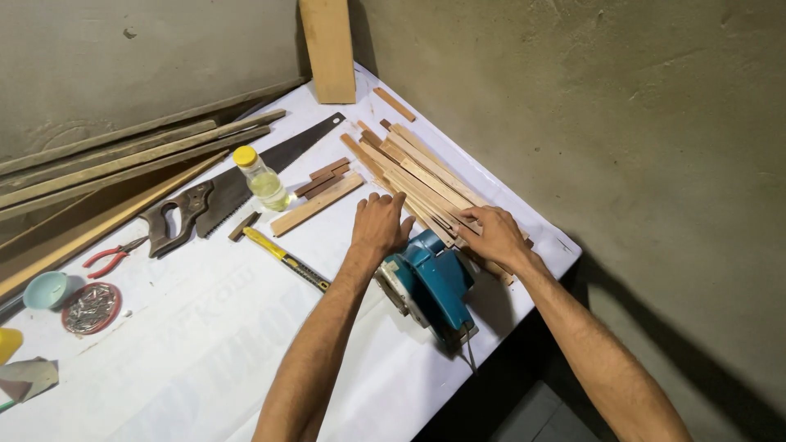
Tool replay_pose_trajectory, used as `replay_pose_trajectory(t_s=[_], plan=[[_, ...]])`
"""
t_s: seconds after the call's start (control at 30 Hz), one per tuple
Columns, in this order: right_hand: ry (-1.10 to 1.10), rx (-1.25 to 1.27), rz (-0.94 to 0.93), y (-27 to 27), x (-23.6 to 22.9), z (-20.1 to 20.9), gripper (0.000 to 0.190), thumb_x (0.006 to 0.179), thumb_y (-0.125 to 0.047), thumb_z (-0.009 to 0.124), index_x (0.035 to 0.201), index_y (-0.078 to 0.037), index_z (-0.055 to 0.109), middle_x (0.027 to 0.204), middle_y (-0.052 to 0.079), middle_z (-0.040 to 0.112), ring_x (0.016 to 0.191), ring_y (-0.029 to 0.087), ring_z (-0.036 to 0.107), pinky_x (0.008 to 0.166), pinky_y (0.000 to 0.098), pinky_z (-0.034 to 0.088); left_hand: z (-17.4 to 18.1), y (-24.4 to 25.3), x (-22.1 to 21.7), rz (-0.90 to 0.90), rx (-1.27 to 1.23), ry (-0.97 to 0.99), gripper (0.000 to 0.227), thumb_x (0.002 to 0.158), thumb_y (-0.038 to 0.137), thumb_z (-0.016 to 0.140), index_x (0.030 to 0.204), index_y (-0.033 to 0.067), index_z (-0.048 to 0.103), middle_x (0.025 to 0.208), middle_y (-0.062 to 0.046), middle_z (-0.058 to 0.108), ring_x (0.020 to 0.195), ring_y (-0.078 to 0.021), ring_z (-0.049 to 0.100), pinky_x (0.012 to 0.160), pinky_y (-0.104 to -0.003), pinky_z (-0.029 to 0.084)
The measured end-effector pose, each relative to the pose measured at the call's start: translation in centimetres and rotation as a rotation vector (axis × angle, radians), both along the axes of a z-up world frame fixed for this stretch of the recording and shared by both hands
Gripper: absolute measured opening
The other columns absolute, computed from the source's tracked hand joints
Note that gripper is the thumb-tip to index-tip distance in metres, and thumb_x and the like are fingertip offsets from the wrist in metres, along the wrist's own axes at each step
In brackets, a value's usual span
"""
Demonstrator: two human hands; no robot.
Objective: The person sorts through thin wooden strips on a workbench, measures a strip with a tape measure, marks it, and aligns strips together on the table. They continue measuring and positioning strips, forming a rectangular frame layout by the end.
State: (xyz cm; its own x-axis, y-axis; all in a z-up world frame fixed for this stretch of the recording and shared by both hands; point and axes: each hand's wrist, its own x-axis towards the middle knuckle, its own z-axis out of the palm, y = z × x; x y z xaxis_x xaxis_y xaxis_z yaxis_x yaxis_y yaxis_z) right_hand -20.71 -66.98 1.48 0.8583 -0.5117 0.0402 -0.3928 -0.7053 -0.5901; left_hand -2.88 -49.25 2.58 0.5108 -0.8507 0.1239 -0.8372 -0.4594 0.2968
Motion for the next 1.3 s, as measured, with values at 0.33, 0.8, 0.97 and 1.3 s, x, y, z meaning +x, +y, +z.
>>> replay_pose_trajectory(t_s=[0.33,0.8,0.97,1.3], plan=[[0.029,-0.195,-0.019,-6.7,2.6,-6.6,0.048,0.082,-0.023,0.080,0.125,-0.004,0.070,0.124,0.019,0.064,0.116,0.035,0.056,0.101,0.0454,0.049,-4.1,-6.3,2.3,-0.045,0.282,0.118,0.054,0.094,0.041,0.069,0.135,0.0095,0.058,0.122,-0.016,0.067,0.124,-0.0336,0.057,0.105,-0.054,0.045],[0.069,0.089,-0.189,-9.5,2.4,-9.1,0.062,0.087,-0.017,0.077,0.145,-0.009,0.054,0.120,0.020,0.063,0.114,0.033,0.057,0.098,0.0504,0.047,-5.6,-9.6,2.9,-0.056,0.492,0.196,0.058,0.094,0.049,0.069,0.137,0.0135,0.054,0.132,-0.010,0.062,0.130,-0.0329,0.054,0.109,-0.057,0.046],[0.021,0.060,-0.190,-12.0,2.2,-13.3,0.043,0.091,-0.015,0.072,0.132,-0.005,0.065,0.114,0.017,0.070,0.106,0.029,0.066,0.097,0.0472,0.052,-5.4,-9.4,3.2,-0.040,0.470,0.208,0.057,0.094,0.047,0.069,0.137,0.0139,0.054,0.131,-0.009,0.064,0.129,-0.0316,0.056,0.107,-0.056,0.047],[-0.217,-0.160,-0.181,-12.2,2.8,-12.4,0.019,0.103,-0.011,0.056,0.113,0.000,0.067,0.099,0.015,0.071,0.088,0.026,0.068,0.079,0.0425,0.056,-3.0,-7.1,3.0,-0.004,0.207,0.256,0.065,0.099,0.042,0.063,0.150,0.0069,0.045,0.123,-0.020,0.066,0.119,-0.0352,0.062,0.100,-0.050,0.055]])
